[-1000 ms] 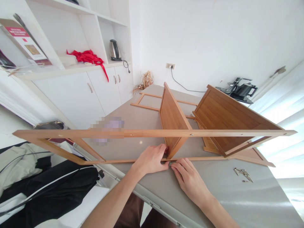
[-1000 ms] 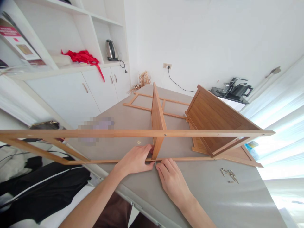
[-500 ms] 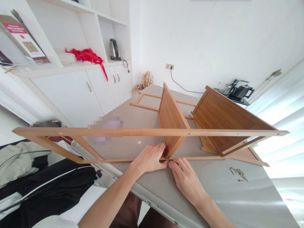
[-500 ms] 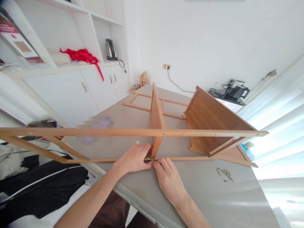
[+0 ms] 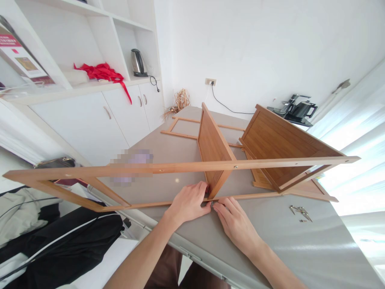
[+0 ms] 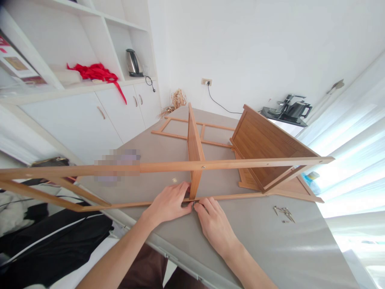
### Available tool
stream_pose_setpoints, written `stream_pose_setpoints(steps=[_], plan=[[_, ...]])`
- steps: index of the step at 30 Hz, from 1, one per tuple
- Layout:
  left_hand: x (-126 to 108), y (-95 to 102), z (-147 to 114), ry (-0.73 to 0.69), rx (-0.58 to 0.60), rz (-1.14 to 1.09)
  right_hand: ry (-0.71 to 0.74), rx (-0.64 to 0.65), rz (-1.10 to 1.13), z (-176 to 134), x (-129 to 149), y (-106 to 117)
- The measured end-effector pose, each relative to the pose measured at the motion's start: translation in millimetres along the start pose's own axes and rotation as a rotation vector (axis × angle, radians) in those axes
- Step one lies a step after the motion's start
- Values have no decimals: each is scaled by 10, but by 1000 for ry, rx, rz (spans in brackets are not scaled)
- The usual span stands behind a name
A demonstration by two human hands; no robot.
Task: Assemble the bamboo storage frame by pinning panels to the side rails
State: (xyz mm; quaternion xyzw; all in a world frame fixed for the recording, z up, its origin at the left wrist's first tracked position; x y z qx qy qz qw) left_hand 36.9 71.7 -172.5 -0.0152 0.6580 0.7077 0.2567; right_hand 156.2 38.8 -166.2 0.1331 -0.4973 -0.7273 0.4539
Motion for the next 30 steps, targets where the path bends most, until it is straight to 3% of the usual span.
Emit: stream_pose_setpoints(steps=[16,30], plan=[[3,15,-12,-14,-29,-27,21,-15,-41,35,34,65],[5,25,-15,-8,-29,-68,-54,-25,35,25,-45,51]])
Point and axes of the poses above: each hand's wrist, its own z-axis towards the middle knuckle, its own y-axis out of the back of the hand, x = y × z, the point moved 9 cm from there along z, towards the middle knuckle, and after that the axes turned 2 degrees about -x, right-handed, at the moved point
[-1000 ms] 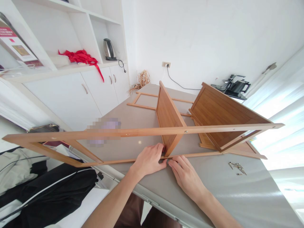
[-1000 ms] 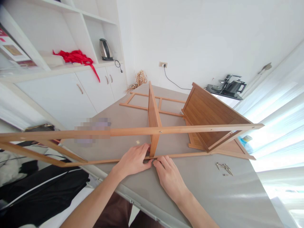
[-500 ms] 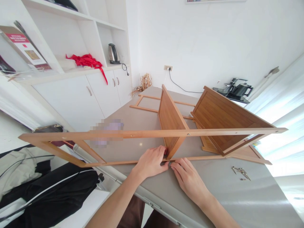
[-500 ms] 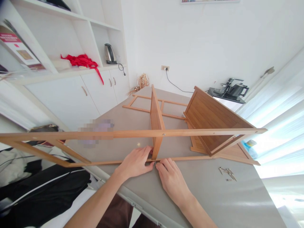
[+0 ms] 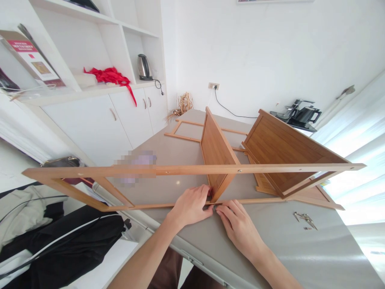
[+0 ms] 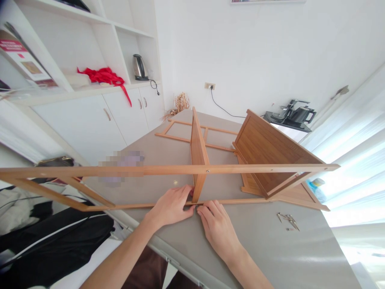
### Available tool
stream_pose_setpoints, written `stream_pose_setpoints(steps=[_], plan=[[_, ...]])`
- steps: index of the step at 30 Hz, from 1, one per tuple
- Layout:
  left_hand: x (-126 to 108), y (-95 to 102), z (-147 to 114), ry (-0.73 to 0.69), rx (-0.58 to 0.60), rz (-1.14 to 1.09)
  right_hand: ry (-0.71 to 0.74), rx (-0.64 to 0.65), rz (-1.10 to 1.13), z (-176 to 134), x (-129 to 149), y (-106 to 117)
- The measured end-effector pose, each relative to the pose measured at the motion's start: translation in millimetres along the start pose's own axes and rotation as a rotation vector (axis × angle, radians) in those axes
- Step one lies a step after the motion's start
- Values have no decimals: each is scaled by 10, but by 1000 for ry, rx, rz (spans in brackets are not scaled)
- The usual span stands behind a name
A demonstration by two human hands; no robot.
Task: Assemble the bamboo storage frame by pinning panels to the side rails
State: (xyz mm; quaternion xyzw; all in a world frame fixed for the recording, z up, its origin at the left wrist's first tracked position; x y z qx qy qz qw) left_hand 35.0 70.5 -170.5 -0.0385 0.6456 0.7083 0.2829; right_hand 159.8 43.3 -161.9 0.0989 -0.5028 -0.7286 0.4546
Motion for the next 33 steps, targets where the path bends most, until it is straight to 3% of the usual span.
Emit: stream_pose_setpoints(steps=[17,25,33], plan=[[-10,0,1,-14,7,6,8,19,-39,-13,-23,3],[10,-21,4,-13,-21,19,137,53,-184,-40,76,-23],[6,-21,0,-23,-24,11,166,54,-235,-32,78,-41]])
Point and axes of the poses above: each hand's wrist, its own z-axis towards the middle knuckle, its own y-axis out of the back of the hand, x = y × z, the point moved 9 cm from there along z, towards the middle knuckle, and after that the axes turned 2 degrees about -x, right-handed, at the moved point
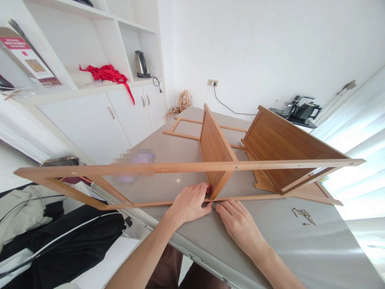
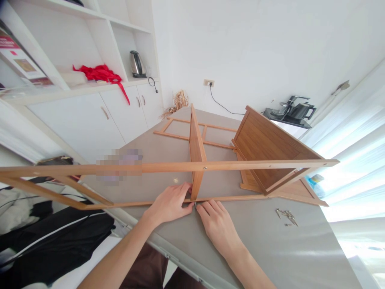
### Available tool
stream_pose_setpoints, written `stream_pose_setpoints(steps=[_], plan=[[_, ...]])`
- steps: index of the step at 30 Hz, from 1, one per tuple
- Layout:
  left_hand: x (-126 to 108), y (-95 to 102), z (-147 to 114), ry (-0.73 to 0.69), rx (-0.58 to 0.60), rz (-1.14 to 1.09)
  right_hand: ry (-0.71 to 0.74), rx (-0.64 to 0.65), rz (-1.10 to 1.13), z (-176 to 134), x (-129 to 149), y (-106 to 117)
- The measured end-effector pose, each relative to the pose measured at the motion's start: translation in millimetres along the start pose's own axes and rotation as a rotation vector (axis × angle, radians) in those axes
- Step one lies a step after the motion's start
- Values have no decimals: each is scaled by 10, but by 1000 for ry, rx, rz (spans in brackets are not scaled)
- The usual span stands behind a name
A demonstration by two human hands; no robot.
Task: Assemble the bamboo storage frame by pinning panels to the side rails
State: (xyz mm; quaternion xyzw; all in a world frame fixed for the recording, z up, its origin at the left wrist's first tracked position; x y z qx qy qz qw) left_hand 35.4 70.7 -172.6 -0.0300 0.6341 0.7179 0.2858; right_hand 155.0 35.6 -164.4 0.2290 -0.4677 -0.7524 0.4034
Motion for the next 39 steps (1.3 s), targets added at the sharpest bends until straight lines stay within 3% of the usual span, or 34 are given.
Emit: stream_pose_setpoints(steps=[10,25,39], plan=[[9,18,1,9,-3,8,-41,-73,-14,25,10,76],[-8,46,1,28,4,-18,6,-28,-45,-37,-1,-30],[12,18,3,44,11,-12,20,32,53,8,15,59]])
Point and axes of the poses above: each hand's wrist, its own z-axis towards the middle knuckle, its own y-axis out of the back of the hand, x = y × z, the point moved 9 cm from there along z, towards the middle knuckle, and after that the axes turned 2 degrees about -x, right-handed, at the moved point
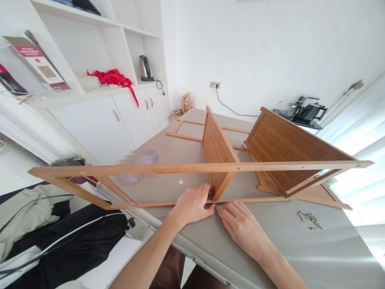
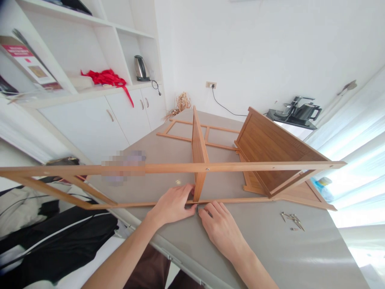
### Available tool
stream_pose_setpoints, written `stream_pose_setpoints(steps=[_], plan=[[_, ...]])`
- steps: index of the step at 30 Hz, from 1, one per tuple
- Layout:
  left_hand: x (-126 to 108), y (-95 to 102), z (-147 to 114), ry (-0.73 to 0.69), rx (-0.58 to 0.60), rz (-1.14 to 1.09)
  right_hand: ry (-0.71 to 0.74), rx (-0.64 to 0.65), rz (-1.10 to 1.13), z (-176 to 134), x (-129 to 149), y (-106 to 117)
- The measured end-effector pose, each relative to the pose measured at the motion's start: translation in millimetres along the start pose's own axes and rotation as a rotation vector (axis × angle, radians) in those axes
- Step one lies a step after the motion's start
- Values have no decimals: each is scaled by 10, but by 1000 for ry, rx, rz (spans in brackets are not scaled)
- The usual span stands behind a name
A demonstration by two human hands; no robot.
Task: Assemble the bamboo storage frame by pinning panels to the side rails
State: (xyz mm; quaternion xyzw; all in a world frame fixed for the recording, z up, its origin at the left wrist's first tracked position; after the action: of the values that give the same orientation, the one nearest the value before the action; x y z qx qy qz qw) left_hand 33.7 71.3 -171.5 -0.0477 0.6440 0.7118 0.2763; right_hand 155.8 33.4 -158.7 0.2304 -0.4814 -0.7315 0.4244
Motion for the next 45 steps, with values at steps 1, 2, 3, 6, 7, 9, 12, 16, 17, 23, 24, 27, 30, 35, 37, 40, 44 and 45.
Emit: stream_pose_setpoints(steps=[1,2,3,6,7,9,12,16,17,23,24,27,30,35,37,40,44,45], plan=[[2,-1,-1,0,-2,-6,-2,-3,2,-8,-13,-1],[3,-2,-1,-1,-3,-11,-4,-6,0,-17,-26,-6],[2,-2,-2,-3,-4,-14,-1,-5,-3,-25,-36,-14],[-5,0,-2,-11,0,-11,6,2,-16,-40,-58,-36],[-7,1,-2,-12,3,-7,7,4,-19,-42,-61,-38],[-11,6,-1,-14,5,1,5,0,-23,-43,-64,-31],[-16,10,1,-19,2,12,5,-12,-35,-39,-52,-12],[-8,1,2,-17,2,11,-1,-29,-59,-26,-37,8],[-7,0,2,-17,3,9,-6,-33,-65,-22,-36,11],[-13,3,-5,-20,5,10,-36,-38,-69,-8,-33,-11],[-12,3,-6,-19,3,10,-38,-40,-69,-11,-30,-18],[-10,-2,-10,-22,-5,10,-41,-44,-83,-25,-20,-34],[-2,-11,-10,-22,-10,14,-35,-43,-110,-29,-16,-39],[2,-19,-6,-20,1,7,-15,-58,-101,5,1,0],[4,-25,-3,-12,16,-2,-11,-73,-73,18,17,18],[9,-32,3,2,35,-1,-21,-82,-61,22,24,25],[12,-28,7,1,26,4,-24,-75,-61,9,19,12],[13,-27,7,-2,20,1,-26,-74,-58,7,16,9]])
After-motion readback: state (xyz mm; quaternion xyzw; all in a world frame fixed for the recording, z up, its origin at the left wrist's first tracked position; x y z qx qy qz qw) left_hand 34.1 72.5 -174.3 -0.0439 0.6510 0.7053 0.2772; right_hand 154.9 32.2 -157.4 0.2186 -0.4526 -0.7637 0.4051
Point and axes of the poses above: each hand's wrist, its own z-axis towards the middle knuckle, its own y-axis out of the back of the hand, x = y × z, the point moved 9 cm from there along z, towards the middle knuckle, and after that the axes turned 2 degrees about -x, right-handed, at the moved point
